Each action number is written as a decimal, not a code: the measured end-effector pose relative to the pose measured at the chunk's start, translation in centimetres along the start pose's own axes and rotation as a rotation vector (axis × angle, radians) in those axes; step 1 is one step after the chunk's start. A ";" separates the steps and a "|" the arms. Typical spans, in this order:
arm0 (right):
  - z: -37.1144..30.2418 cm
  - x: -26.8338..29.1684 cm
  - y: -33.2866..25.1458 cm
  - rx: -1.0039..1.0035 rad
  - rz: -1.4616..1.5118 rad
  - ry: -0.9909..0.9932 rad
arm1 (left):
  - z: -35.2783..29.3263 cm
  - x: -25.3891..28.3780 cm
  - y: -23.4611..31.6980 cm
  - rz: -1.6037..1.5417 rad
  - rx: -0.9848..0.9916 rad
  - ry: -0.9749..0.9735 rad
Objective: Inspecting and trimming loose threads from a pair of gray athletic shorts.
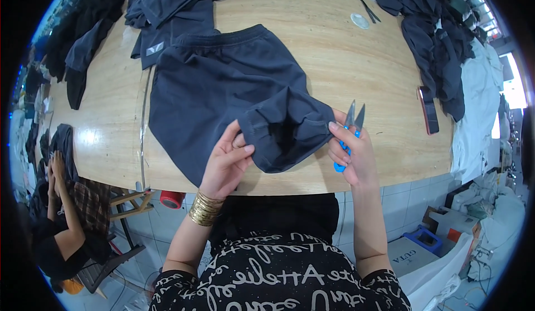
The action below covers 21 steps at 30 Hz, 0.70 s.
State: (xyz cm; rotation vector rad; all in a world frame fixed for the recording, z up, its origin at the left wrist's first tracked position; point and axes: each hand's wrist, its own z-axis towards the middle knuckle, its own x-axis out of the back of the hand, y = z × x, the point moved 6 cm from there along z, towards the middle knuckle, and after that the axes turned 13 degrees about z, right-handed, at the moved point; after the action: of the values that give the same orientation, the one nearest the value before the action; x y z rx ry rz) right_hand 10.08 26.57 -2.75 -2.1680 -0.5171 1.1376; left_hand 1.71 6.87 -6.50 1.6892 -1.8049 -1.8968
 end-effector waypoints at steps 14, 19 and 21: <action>0.4 3.1 -1.0 0.520 -0.744 0.137 | -0.2 -1.6 1.2 0.127 -0.049 -0.088; -3.0 -2.1 -1.7 1.002 -1.185 0.173 | -0.1 -1.1 0.4 0.216 0.087 0.021; -3.1 -2.5 0.3 0.397 -0.724 0.063 | -0.1 -1.9 0.2 0.178 0.119 0.028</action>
State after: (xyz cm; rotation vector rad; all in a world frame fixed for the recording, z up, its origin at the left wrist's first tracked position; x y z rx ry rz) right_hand 11.33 23.81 -0.15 -1.4735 -0.8706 0.6885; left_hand 2.44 7.99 -5.14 1.5202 -2.0189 -1.7191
